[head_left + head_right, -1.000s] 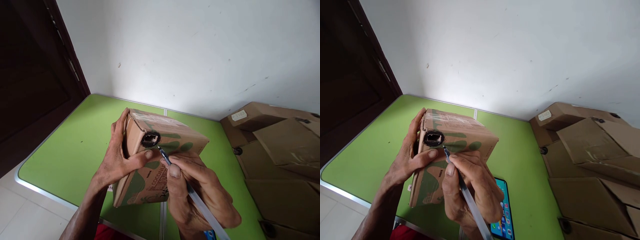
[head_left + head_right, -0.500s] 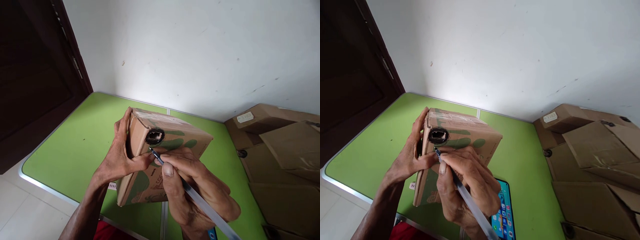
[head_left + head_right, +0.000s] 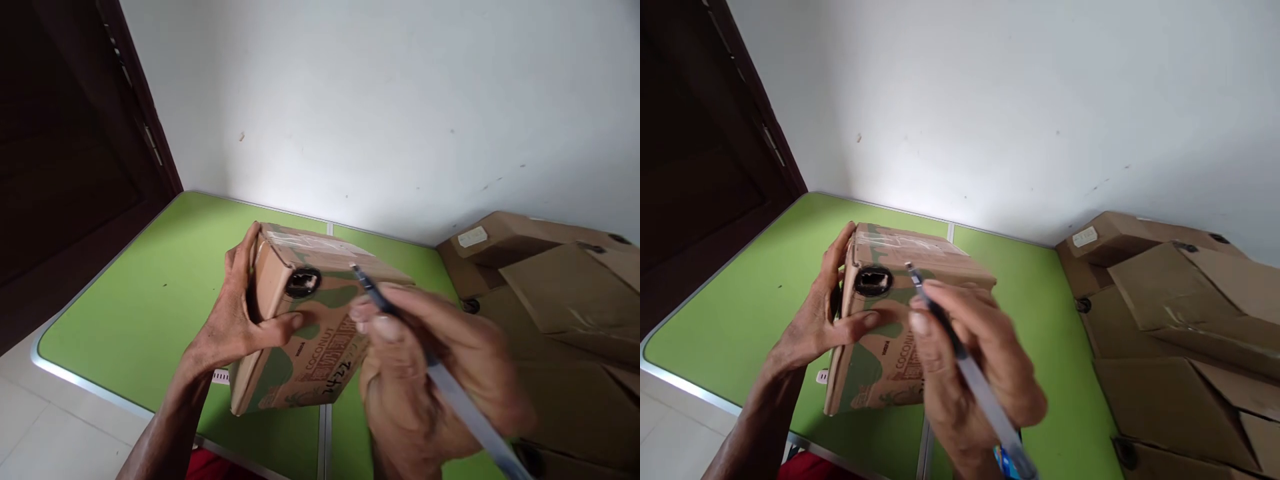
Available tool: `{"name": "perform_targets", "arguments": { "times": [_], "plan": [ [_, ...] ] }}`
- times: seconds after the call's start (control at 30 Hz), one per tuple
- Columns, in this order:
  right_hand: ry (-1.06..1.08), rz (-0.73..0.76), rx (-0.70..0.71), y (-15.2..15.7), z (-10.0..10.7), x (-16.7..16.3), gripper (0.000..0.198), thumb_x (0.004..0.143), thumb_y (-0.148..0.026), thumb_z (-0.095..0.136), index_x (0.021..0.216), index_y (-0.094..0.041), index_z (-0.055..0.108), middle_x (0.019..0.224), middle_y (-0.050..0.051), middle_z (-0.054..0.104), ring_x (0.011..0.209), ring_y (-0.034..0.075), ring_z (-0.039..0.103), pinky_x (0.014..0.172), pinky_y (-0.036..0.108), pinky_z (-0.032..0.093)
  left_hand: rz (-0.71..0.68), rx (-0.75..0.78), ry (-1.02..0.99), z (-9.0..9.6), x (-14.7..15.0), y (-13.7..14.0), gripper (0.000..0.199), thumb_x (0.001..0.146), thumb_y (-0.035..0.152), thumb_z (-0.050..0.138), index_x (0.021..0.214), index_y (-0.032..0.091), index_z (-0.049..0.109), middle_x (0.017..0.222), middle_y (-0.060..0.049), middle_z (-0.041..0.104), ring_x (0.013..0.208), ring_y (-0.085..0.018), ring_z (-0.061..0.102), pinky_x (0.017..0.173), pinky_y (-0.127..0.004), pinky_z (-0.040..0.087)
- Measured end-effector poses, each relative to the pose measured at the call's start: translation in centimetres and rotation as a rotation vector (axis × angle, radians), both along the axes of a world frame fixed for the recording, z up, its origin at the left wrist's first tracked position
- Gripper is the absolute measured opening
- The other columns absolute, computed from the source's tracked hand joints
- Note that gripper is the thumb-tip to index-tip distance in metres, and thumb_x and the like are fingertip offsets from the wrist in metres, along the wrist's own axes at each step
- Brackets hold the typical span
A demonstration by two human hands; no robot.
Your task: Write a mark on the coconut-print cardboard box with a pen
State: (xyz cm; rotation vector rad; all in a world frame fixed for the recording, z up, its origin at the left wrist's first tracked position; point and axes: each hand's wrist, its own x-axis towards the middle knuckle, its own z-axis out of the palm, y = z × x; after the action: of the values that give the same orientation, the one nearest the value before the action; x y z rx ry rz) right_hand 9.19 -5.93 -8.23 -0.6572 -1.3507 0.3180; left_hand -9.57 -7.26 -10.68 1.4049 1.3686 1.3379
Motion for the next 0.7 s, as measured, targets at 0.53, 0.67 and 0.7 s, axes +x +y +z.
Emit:
{"name": "perform_targets", "arguments": {
  "times": [0.53,0.67,0.7],
  "plan": [
    [-1.177,-0.049,-0.089,5.4,-17.6,12.6,0.013,0.110,-0.032,0.074,0.112,-0.019,0.075,0.104,0.003,0.077,0.087,0.017,0.075,0.076,0.032,0.066,-0.018,-0.050,-0.096,-1.6,-2.0,-0.7,0.130,0.081,0.063,0.091,0.182,0.039,0.014,0.177,-0.016,0.044,0.162,-0.054,0.045,0.123,-0.076,0.051],
    [-1.223,-0.011,-0.139,5.4,-19.2,11.8,0.018,0.110,-0.036,0.074,0.118,-0.020,0.075,0.111,0.004,0.077,0.091,0.018,0.075,0.079,0.033,0.067,-0.002,-0.032,-0.073,-1.1,-1.3,-1.0,0.125,0.084,0.063,0.088,0.182,0.038,0.015,0.177,-0.015,0.044,0.164,-0.051,0.044,0.130,-0.072,0.045],
    [-1.228,-0.013,-0.162,5.4,-19.3,11.7,0.020,0.109,-0.036,0.075,0.120,-0.019,0.075,0.111,0.004,0.077,0.091,0.018,0.075,0.079,0.034,0.067,0.003,-0.027,-0.066,-1.0,-1.2,-1.0,0.125,0.084,0.063,0.088,0.182,0.037,0.015,0.177,-0.014,0.044,0.164,-0.050,0.043,0.132,-0.072,0.042]
  ]
}}
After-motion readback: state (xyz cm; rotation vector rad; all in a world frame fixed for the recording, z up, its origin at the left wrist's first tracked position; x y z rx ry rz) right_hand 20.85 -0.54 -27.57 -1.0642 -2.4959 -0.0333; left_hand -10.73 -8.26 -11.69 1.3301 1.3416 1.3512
